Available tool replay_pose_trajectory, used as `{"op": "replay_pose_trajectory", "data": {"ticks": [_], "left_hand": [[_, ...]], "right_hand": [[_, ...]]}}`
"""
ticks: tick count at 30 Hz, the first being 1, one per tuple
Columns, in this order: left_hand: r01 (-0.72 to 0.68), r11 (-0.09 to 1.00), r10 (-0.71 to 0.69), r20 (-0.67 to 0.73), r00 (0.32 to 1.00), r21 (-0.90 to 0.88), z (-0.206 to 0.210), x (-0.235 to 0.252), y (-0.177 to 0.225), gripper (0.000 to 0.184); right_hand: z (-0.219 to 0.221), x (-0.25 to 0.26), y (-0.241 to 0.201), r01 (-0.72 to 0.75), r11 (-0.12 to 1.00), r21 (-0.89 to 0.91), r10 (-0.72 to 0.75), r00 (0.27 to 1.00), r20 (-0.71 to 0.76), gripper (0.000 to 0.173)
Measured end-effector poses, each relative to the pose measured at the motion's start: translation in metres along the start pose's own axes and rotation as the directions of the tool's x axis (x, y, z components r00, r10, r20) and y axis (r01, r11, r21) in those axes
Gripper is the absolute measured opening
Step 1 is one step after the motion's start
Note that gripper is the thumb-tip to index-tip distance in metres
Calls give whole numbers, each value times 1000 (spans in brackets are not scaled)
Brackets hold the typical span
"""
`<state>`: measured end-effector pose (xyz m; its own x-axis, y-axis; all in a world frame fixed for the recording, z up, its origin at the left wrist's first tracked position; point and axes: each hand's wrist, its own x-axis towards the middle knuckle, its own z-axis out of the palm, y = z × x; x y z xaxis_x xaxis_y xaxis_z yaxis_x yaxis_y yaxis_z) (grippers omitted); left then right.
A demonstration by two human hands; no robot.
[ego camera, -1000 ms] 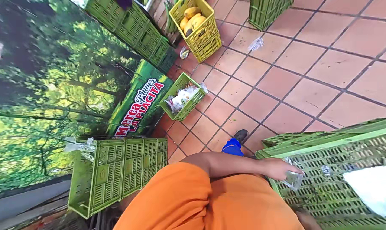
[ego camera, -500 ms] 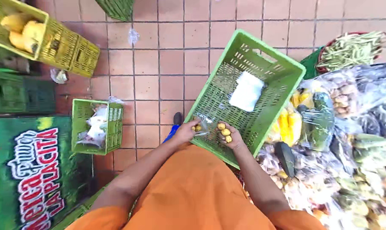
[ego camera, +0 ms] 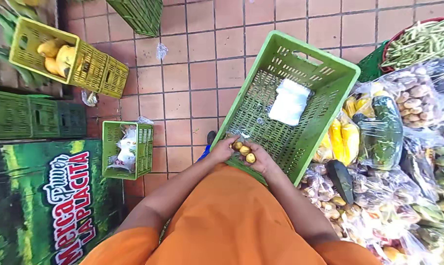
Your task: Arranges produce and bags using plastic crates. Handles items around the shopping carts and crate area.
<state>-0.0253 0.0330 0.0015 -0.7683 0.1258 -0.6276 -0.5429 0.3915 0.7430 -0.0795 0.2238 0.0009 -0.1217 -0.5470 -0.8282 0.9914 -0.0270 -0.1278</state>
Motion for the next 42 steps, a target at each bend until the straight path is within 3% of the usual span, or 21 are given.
{"op": "replay_pose_trajectory", "data": {"ticks": [3, 5, 6, 7, 9, 10, 14, 17, 19, 21, 24, 26, 28, 30, 34, 37, 38, 40, 42], "left_hand": [[-26, 999, 25, 3, 1000, 40, 2, 1, 1, 72], [-35, 999, 35, 1, 999, 30, 2, 0, 3, 70], [-31, 999, 31, -4, 1000, 7, 0, 0, 7, 69], [-24, 999, 24, -7, 1000, -24, -4, -1, 12, 69], [-18, 995, 15, -33, 999, -93, -15, -3, 28, 68], [-19, 992, 14, -37, 999, -123, -22, -6, 41, 69], [-41, 984, 21, -113, 993, -175, -54, -17, 101, 66], [-45, 988, 29, -105, 994, -148, -65, -3, 123, 65], [-105, 981, 88, -111, 990, -162, -75, -10, 158, 66], [-185, 968, 166, -123, 978, -172, -83, -27, 193, 66], [-226, 964, 212, -108, 971, -139, -91, -20, 220, 69], [-270, 952, 252, -131, 959, -142, -94, -30, 247, 74], [-323, 934, 297, -166, 940, -155, -99, -37, 270, 69], [-329, 932, 302, -178, 937, -151, -101, -29, 283, 65], [-389, 907, 361, -178, 915, -163, -96, -41, 322, 60], [-456, 867, 421, -196, 886, -198, -90, -61, 358, 41], [-472, 856, 440, -183, 879, -211, -86, -68, 373, 36], [-532, 815, 521, -114, 846, -229, -73, -85, 403, 29], [-641, 746, 647, -35, 762, -182, -66, -97, 431, 22]], "right_hand": [[2, -3, 5, 59, 980, -192, -71, 996, -55, 44], [-1, -6, 10, 157, 859, -486, -195, 980, -27, 58], [-5, -6, 10, 198, 684, -702, -263, 965, 16, 64], [-8, -7, 9, 223, 397, -891, -337, 938, 84, 66], [-12, -15, 4, 278, -162, -947, -476, 819, 321, 41], [-9, -24, -2, 297, -313, -902, -528, 735, 425, 29], [17, -64, -37, 402, -504, -764, -638, 423, 643, 29], [21, -67, -60, 396, -580, -712, -620, 351, 701, 28], [35, -94, -80, 383, -634, -672, -632, 245, 735, 25], [44, -118, -91, 401, -662, -633, -642, 132, 755, 22], [48, -129, -109, 349, -720, -600, -614, 80, 785, 21], [55, -147, -121, 321, -734, -599, -638, -21, 770, 20], [58, -160, -125, 355, -706, -612, -688, -141, 712, 18], [53, -158, -125, 471, -605, -642, -776, -170, 607, 25], [40, -133, -138, 730, -184, -658, -949, 42, 312, 86], [32, -108, -146, 689, -26, -724, -935, 240, 263, 108], [34, -102, -151, 668, -29, -744, -918, 276, 285, 106], [44, -91, -159, 606, -73, -792, -902, 299, 312, 68], [52, -82, -180, 452, 23, -892, -887, 421, 190, 40]]}}
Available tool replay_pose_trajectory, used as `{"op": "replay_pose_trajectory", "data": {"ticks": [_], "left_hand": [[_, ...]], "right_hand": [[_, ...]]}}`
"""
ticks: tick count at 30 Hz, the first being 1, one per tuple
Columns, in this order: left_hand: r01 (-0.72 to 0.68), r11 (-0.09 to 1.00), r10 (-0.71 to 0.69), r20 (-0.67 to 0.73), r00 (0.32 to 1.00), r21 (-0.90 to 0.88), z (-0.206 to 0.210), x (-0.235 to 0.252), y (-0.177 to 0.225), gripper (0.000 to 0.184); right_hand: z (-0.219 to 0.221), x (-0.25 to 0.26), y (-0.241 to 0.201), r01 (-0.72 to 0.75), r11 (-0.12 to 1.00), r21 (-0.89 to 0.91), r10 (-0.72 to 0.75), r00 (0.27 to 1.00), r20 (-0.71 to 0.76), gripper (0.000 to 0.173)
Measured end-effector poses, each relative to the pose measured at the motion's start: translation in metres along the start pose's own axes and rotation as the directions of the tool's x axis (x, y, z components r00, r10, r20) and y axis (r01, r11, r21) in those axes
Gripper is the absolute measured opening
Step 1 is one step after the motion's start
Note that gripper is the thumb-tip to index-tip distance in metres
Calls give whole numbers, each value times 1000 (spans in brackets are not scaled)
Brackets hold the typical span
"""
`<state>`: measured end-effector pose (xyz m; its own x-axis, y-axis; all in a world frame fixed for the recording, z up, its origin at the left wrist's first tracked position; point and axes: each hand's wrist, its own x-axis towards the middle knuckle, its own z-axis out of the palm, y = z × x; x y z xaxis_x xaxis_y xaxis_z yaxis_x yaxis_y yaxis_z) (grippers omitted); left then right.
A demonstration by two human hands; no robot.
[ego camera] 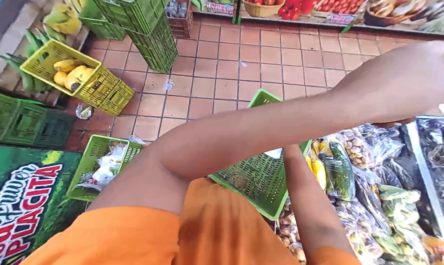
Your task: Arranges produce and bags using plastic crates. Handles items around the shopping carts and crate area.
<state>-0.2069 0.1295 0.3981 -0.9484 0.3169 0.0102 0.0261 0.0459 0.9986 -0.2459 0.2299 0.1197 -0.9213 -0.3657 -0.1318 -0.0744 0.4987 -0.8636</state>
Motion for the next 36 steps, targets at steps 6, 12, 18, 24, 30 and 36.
{"op": "replay_pose_trajectory", "data": {"ticks": [6, 12, 18, 24, 30, 36], "left_hand": [[-292, 950, 300, -55, 952, 114, -66, 11, 2, 42], [21, 982, -62, 212, 975, 189, -96, -11, -139, 61], [-45, 991, 66, 167, 984, -125, -59, -26, -185, 40], [-2, 990, -33, 246, 969, 139, -36, -51, -211, 23], [-26, 996, 12, 160, 987, 85, -49, -90, -250, 29], [-33, 998, 32, 28, 999, 55, -96, -129, -259, 22]], "right_hand": [[-37, 29, -59, 30, 724, 690, -22, 1000, -21, 48], [-50, 4, -110, -30, 616, 787, -76, 992, 98, 48], [-43, -18, -153, 21, 754, 657, -187, 965, 183, 42], [-51, -41, -158, -75, 731, 678, -114, 966, 230, 41], [-102, -67, -128, 54, 584, 810, -36, 999, -41, 53], [-81, -105, -19, 206, 922, -326, -157, 973, 171, 48]]}}
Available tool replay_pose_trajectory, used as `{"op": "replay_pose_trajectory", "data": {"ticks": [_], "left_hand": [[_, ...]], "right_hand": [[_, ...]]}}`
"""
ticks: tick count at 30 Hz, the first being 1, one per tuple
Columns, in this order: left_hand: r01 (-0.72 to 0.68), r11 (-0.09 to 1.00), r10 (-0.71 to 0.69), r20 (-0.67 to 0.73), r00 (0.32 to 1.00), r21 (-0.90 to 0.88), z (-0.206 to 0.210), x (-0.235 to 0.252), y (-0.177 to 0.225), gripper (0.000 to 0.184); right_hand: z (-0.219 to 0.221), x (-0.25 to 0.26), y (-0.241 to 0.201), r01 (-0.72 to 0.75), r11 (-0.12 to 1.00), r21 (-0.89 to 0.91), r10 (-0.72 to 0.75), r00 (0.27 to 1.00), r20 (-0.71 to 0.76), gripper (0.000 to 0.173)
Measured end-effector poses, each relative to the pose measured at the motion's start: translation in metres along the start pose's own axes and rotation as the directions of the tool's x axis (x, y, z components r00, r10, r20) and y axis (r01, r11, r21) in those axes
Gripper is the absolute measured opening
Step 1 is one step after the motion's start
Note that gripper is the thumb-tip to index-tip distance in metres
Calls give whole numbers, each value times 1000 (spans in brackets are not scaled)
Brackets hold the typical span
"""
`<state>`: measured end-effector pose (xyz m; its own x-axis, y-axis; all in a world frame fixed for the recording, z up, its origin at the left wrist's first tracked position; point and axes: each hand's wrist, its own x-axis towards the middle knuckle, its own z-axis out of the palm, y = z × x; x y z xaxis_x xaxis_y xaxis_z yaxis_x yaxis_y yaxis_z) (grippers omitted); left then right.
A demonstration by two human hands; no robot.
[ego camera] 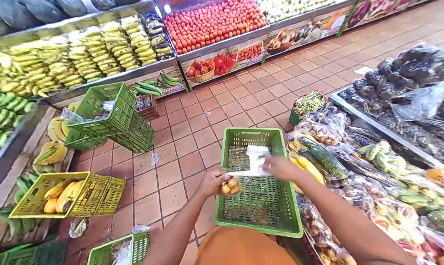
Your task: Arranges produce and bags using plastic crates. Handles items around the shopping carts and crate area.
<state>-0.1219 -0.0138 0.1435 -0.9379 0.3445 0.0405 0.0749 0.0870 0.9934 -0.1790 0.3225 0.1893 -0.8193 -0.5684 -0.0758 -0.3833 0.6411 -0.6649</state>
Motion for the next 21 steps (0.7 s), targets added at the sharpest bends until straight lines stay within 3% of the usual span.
{"op": "replay_pose_trajectory", "data": {"ticks": [2, 3, 5, 7, 8, 9, 11, 14, 17, 21], "left_hand": [[74, 996, -76, 30, 997, 48, -16, -12, -6, 22], [138, 990, -138, 4, 990, 22, -20, -18, -9, 20], [241, 958, -246, -14, 969, -155, -20, -26, -13, 19], [288, 886, -324, -39, 945, -363, -2, -24, -2, 21], [279, 859, -347, -88, 934, -429, 10, -21, 6, 21], [233, 867, -327, -150, 933, -439, 16, -16, 12, 21], [65, 971, -127, -266, 956, -230, 11, -9, 11, 20], [-134, 984, 162, -283, 945, 113, -16, -25, -5, 20], [-236, 949, 265, -125, 956, 211, -37, -52, -20, 23], [-322, 947, 317, 171, 933, 5, -29, -71, -38, 26]], "right_hand": [[44, -11, 3, 137, 957, -257, -62, 959, 278, 45], [53, -15, 5, 201, 923, -327, -121, 961, 249, 41], [59, -11, 16, 149, 918, -366, -196, 976, -93, 34], [89, 8, 24, -53, 974, -221, -26, 940, -341, 36], [120, 13, 14, -116, 993, -17, 103, 934, -343, 36], [157, 14, -2, -109, 970, 215, 171, 940, -296, 38], [214, 8, -71, -97, 822, 561, 193, 974, -115, 35], [196, -7, -144, -39, 812, 583, 22, 999, 37, 34], [155, -14, -123, -72, 880, 470, 139, 984, -111, 34], [208, -3, -73, -167, 885, 434, 269, 945, -184, 32]]}}
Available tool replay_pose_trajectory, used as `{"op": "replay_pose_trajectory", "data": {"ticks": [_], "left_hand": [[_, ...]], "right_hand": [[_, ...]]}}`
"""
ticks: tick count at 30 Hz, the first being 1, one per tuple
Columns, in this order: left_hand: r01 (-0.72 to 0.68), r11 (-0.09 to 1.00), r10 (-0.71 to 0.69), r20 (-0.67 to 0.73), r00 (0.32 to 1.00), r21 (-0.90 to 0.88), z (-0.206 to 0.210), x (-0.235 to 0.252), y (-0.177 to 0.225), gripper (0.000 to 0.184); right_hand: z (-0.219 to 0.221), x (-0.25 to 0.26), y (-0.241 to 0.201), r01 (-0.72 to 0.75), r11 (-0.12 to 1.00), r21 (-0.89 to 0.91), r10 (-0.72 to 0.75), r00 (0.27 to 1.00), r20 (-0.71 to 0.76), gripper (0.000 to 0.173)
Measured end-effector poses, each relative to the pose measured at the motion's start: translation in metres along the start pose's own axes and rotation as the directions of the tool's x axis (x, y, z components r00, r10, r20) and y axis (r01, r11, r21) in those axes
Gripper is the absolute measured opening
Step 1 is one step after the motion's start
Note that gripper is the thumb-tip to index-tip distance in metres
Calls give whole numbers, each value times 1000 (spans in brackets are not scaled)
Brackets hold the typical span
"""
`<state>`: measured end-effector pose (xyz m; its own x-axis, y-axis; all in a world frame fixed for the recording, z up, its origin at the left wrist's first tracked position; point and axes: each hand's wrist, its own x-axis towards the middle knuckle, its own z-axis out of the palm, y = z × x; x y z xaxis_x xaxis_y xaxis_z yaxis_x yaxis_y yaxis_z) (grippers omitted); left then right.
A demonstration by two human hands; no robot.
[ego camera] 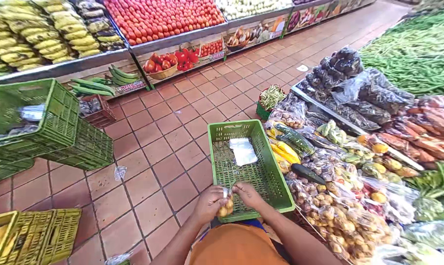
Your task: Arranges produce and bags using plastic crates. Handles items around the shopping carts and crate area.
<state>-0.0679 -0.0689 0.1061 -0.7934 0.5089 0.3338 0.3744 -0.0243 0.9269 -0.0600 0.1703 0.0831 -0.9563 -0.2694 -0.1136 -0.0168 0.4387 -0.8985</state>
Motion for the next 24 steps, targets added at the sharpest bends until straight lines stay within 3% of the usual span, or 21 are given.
{"op": "replay_pose_trajectory", "data": {"ticks": [3, 5, 7, 8, 10, 13, 17, 21, 24], "left_hand": [[89, 980, -72, 97, 993, -179, 16, -20, -11, 26], [243, 921, -239, 52, 970, -305, 27, -34, -22, 19], [404, 840, -433, 2, 902, -363, 30, -41, -32, 19], [474, 801, -511, -4, 860, -365, 30, -44, -35, 22], [567, 770, -591, 11, 807, -293, 34, -50, -39, 26], [586, 804, -581, 82, 810, -102, 43, -47, -47, 28], [525, 850, -516, 129, 847, -45, 47, -45, -49, 27], [463, 881, -449, 142, 882, -93, 43, -47, -57, 20], [436, 891, -424, 115, 898, -127, 44, -48, -61, 18]], "right_hand": [[31, -9, 14, -164, 975, 149, 170, 985, -28, 32], [33, -25, 6, -320, 830, 456, 375, 927, -31, 29], [30, -38, -4, -296, 672, 679, 410, 912, -8, 24], [30, -43, -6, -276, 659, 700, 380, 925, 8, 24], [31, -52, -9, -260, 720, 643, 324, 946, 20, 23], [29, -53, -8, -281, 873, 399, 275, 959, 72, 23], [34, -47, 14, -216, 975, -61, 222, 966, 135, 49], [34, -39, 20, 16, 967, -254, 43, 973, 226, 35], [32, -34, 18, -20, 981, -191, 67, 969, 240, 22]]}}
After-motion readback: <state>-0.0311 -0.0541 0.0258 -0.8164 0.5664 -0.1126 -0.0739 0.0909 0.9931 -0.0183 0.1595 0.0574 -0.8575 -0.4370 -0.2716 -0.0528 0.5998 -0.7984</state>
